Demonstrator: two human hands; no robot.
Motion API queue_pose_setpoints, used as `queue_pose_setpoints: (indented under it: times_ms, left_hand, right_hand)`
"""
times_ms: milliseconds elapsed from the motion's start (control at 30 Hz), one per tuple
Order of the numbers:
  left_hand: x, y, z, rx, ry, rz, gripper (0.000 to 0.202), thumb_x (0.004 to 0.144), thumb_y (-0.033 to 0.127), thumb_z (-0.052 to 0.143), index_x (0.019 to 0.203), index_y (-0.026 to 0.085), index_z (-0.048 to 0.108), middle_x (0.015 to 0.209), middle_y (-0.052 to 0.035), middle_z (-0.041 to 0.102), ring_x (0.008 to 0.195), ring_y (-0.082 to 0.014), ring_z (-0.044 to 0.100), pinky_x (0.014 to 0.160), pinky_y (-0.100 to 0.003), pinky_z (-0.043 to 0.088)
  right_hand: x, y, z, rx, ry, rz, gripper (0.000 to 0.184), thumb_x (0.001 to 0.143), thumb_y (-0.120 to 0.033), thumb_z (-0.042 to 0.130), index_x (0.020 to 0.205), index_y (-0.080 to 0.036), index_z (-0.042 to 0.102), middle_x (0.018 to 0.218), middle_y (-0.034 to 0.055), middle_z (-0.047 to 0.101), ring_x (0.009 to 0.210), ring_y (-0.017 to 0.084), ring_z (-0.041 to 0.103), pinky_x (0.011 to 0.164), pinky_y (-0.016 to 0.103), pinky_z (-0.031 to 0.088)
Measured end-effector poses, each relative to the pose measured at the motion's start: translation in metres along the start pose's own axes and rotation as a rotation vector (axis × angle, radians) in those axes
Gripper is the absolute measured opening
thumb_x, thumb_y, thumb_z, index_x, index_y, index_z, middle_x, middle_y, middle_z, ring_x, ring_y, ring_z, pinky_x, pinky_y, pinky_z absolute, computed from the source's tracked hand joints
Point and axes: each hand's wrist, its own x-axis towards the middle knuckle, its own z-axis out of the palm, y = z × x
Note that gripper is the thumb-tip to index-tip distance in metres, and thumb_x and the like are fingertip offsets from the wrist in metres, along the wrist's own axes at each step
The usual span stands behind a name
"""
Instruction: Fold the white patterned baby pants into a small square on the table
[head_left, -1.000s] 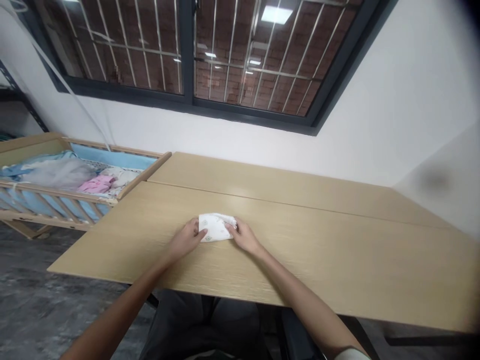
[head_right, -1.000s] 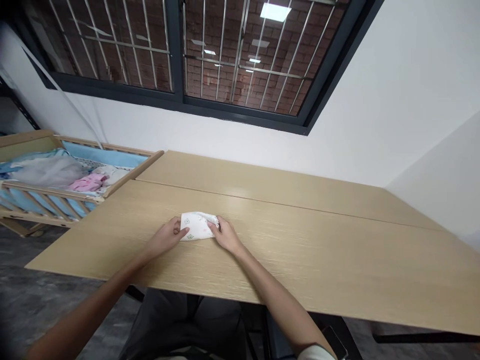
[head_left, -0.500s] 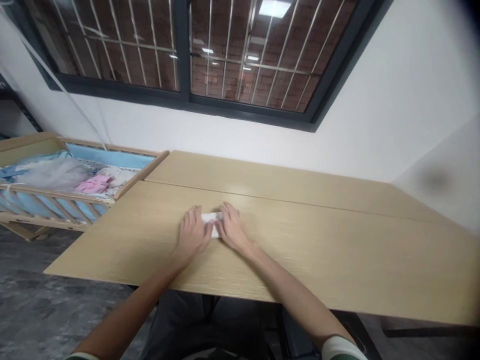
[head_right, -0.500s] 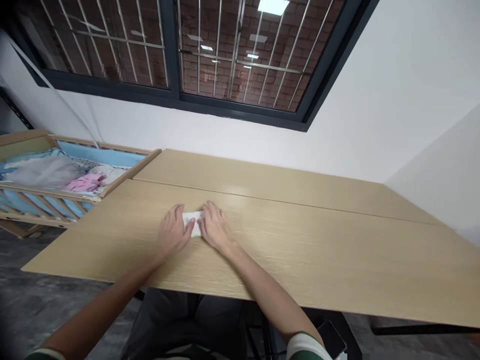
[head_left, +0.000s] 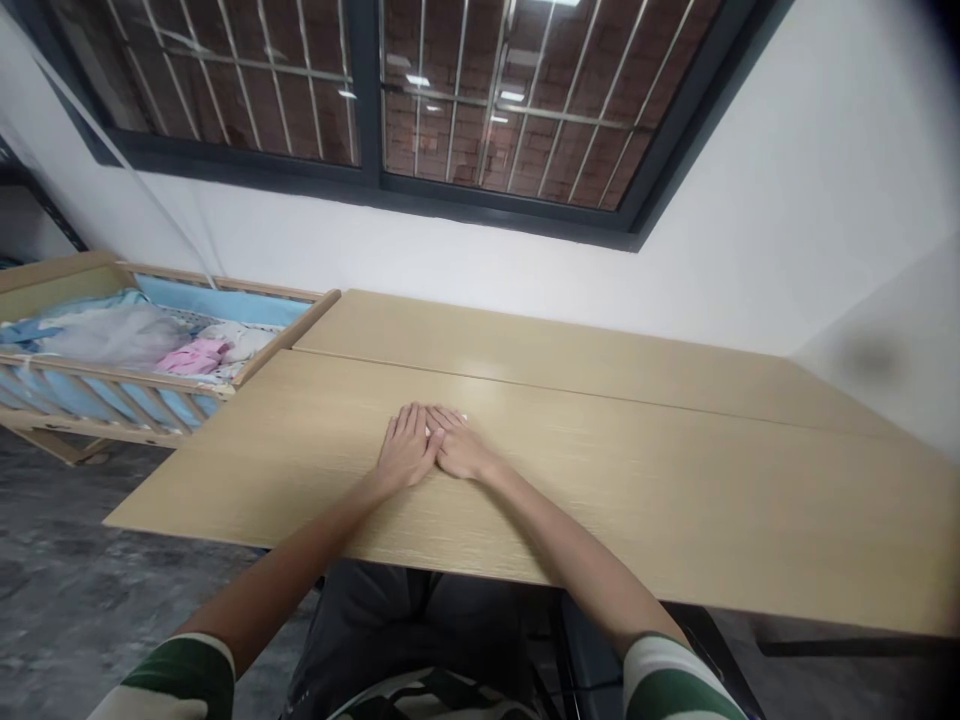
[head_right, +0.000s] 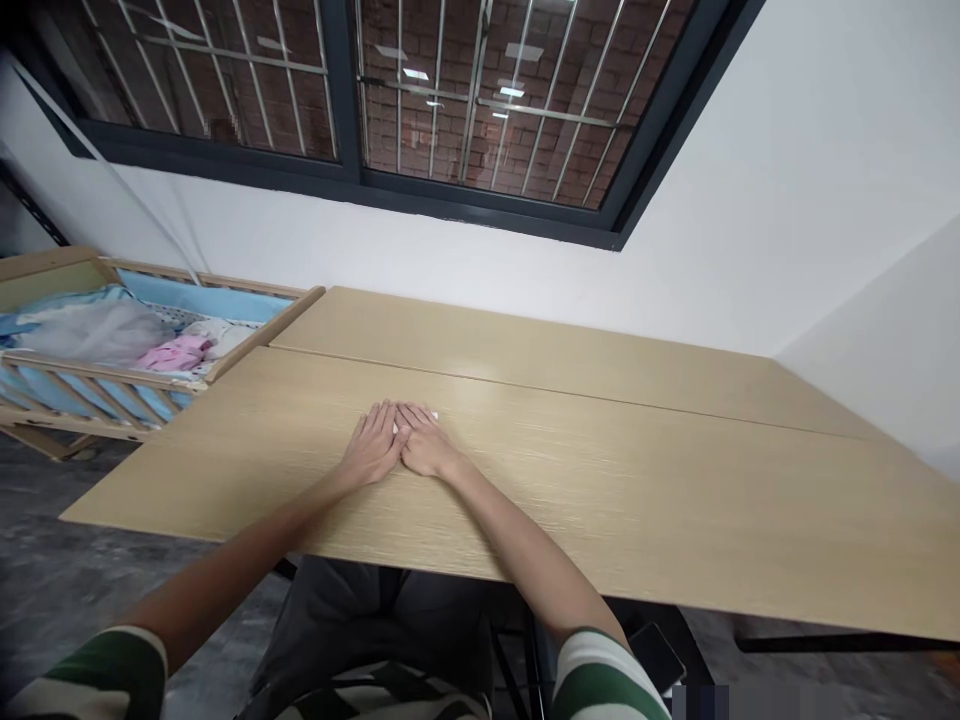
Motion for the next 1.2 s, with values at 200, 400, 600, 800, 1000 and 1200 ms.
queue_pose_setpoints:
  times_ms: [200,400,600,800,1000,1200]
  left_hand:
    - [-0.001,-0.007,0.006,0.029,0.031,0.044,0.068,0.104,0.048,0.024,0.157,0.006,0.029,0.164,-0.0215,0.03,0.156,-0.0341,0.019,0.126,-0.054,0.018]
    - [0.001,-0.01,0.009,0.054,0.04,0.068,0.068,0.103,0.046,0.028,0.157,0.004,0.027,0.164,-0.0239,0.029,0.155,-0.0356,0.02,0.125,-0.055,0.017]
    - [-0.008,-0.02,-0.004,0.05,0.059,0.184,0.067,0.102,0.044,0.033,0.156,0.004,0.027,0.165,-0.0223,0.027,0.156,-0.0327,0.02,0.126,-0.05,0.019]
    - [-0.035,-0.007,-0.014,0.078,0.085,0.233,0.058,0.097,0.045,0.048,0.145,0.012,0.047,0.154,-0.023,0.045,0.146,-0.0379,0.038,0.118,-0.054,0.031]
    - [-0.03,-0.017,-0.025,0.022,-0.03,0.304,0.066,0.09,0.047,0.062,0.145,0.014,0.049,0.155,-0.0223,0.046,0.147,-0.0366,0.038,0.12,-0.052,0.031]
    - [-0.027,-0.043,-0.042,-0.115,-0.153,0.413,0.054,0.083,0.028,0.062,0.137,0.022,0.059,0.148,-0.0116,0.057,0.142,-0.0278,0.048,0.123,-0.045,0.029]
  right_hand:
    - [-0.012,0.016,-0.005,0.074,0.016,0.007,0.065,0.107,-0.046,0.025,0.161,-0.01,0.03,0.166,0.016,0.03,0.156,0.027,0.022,0.128,0.051,0.018]
    - [-0.03,0.024,-0.013,0.168,-0.016,0.102,0.077,0.106,-0.06,0.019,0.163,-0.007,0.023,0.169,0.0169,0.018,0.158,0.027,0.014,0.129,0.047,0.014]
    - [-0.05,0.03,-0.038,0.181,-0.004,0.166,0.08,0.104,-0.063,0.029,0.163,-0.01,0.024,0.168,0.0184,0.02,0.157,0.03,0.019,0.128,0.049,0.017]
    - [-0.059,0.027,-0.049,0.145,0.061,-0.09,0.079,0.098,-0.059,0.055,0.162,-0.02,0.031,0.168,0.0158,0.025,0.155,0.033,0.023,0.124,0.053,0.025]
    - [-0.068,0.006,-0.034,0.061,0.071,-0.026,0.075,0.09,-0.057,0.067,0.153,-0.022,0.046,0.144,0.0191,0.052,0.13,0.036,0.05,0.112,0.055,0.038]
    - [-0.094,-0.024,-0.024,0.067,0.142,-0.012,0.047,0.099,-0.035,0.054,0.144,-0.021,0.053,0.128,0.0176,0.055,0.114,0.031,0.056,0.103,0.05,0.045]
